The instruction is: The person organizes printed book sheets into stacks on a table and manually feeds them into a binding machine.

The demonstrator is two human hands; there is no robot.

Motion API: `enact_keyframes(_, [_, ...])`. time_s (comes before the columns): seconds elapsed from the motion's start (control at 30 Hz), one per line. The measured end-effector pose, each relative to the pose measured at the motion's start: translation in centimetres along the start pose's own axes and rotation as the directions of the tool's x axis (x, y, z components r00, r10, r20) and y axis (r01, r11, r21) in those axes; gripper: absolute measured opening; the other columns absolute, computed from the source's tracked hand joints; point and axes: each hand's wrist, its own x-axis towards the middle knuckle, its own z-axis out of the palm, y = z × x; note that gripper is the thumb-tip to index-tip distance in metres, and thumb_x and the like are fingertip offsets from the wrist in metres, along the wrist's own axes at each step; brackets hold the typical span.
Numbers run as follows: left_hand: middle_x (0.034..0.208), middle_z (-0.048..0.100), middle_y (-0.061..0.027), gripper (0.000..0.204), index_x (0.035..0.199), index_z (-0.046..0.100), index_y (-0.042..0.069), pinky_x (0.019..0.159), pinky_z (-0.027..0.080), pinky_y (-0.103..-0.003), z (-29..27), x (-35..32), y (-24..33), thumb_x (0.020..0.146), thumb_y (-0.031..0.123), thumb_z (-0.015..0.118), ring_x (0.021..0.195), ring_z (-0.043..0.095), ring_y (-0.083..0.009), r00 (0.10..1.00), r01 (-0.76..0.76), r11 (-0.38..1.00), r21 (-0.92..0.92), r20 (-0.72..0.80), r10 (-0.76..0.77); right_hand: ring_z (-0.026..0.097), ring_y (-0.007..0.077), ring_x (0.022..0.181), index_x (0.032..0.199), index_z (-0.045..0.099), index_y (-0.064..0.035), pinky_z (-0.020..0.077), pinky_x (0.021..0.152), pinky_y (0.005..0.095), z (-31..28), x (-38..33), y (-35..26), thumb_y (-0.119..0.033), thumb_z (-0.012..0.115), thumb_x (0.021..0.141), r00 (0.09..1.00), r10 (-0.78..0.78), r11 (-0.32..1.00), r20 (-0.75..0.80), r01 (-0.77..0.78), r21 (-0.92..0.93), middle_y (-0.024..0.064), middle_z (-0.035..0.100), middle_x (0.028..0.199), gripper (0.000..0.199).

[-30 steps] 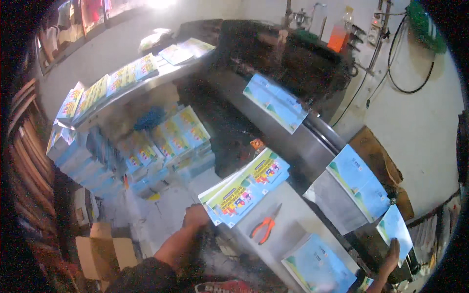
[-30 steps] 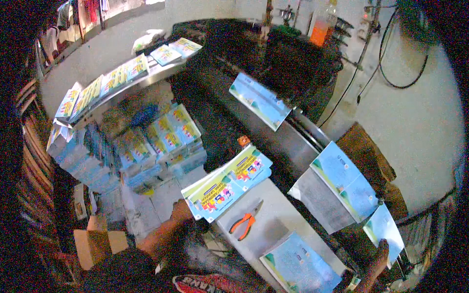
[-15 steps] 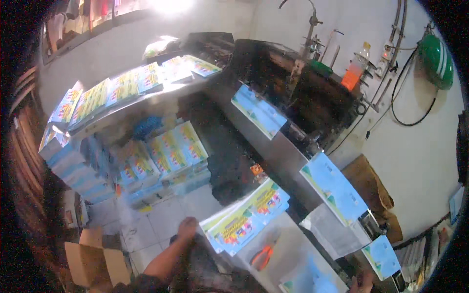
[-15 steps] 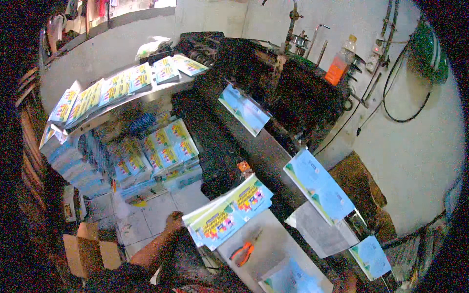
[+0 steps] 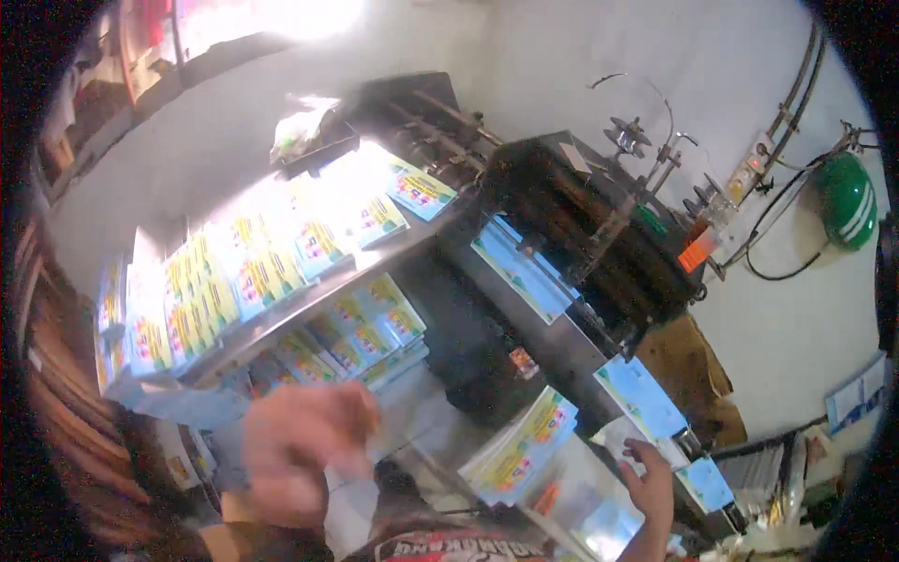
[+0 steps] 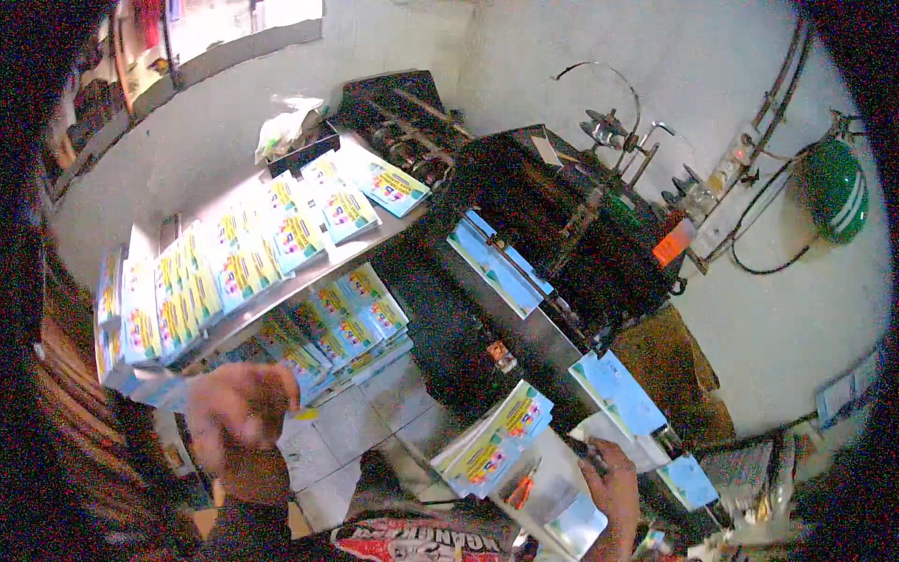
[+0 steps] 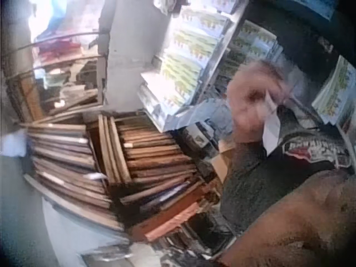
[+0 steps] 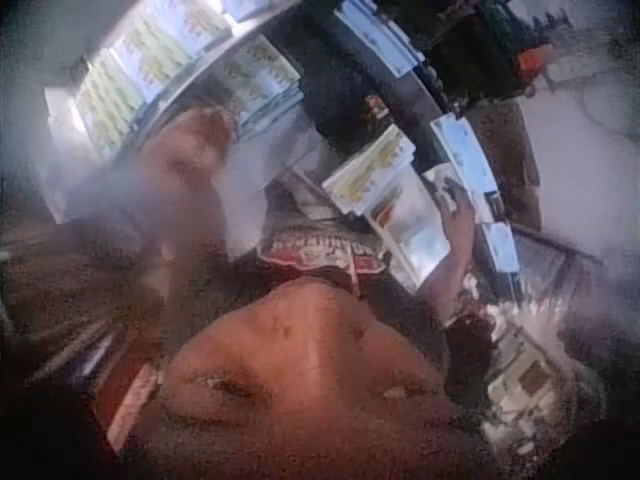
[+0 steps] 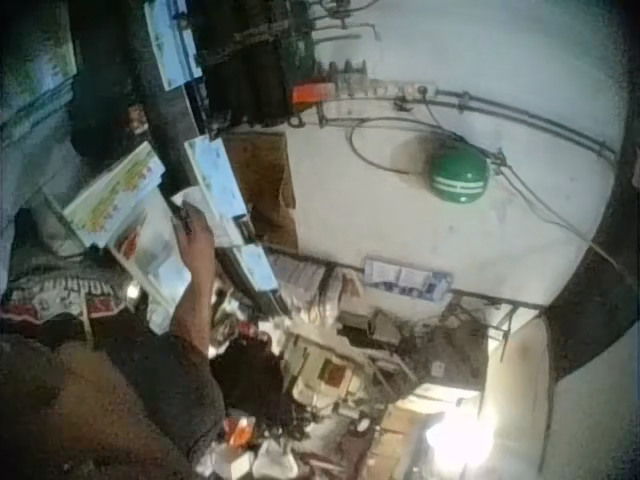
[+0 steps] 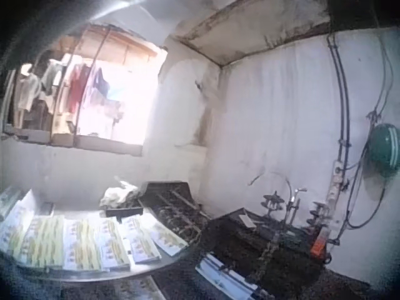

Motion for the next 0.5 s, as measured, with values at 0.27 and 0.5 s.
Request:
enact_keyframes(0.27, [0.085,0.068,-0.0073,0.021,0.087,0.067,0.004,0.061,0.043,-0.033,1.0,11.6,9.0,0.087,0.025,0.066,0.077,0.061,-0.0211,0.883,0.243,0.897,-0.37,0.468,-0.046,0.062,0.0355,0.098,0.113,0.059,-0.0025,0.0497,0.082,0.0411,-0.4,-2.1,-6.3,-0.019,0.069,0.079,0.987,0.094,0.995,-0.133,-0.099,-0.025,0.0194,0.062,0.112,0.038])
enact_keyframes(0.5, [0.093,0.068,-0.0101,0.024,0.099,0.068,0.005,0.066,0.046,-0.033,2.5,17.1,4.2,0.089,0.026,0.063,0.081,0.062,-0.023,0.787,0.36,0.787,-0.501,0.616,0.032,0.065,0.0287,0.092,0.116,0.057,0.0028,0.0523,0.063,0.0371,2.1,-6.7,-2.2,-0.011,0.069,0.079,0.901,0.357,0.933,-0.247,-0.329,0.15,0.0195,0.063,0.108,0.042])
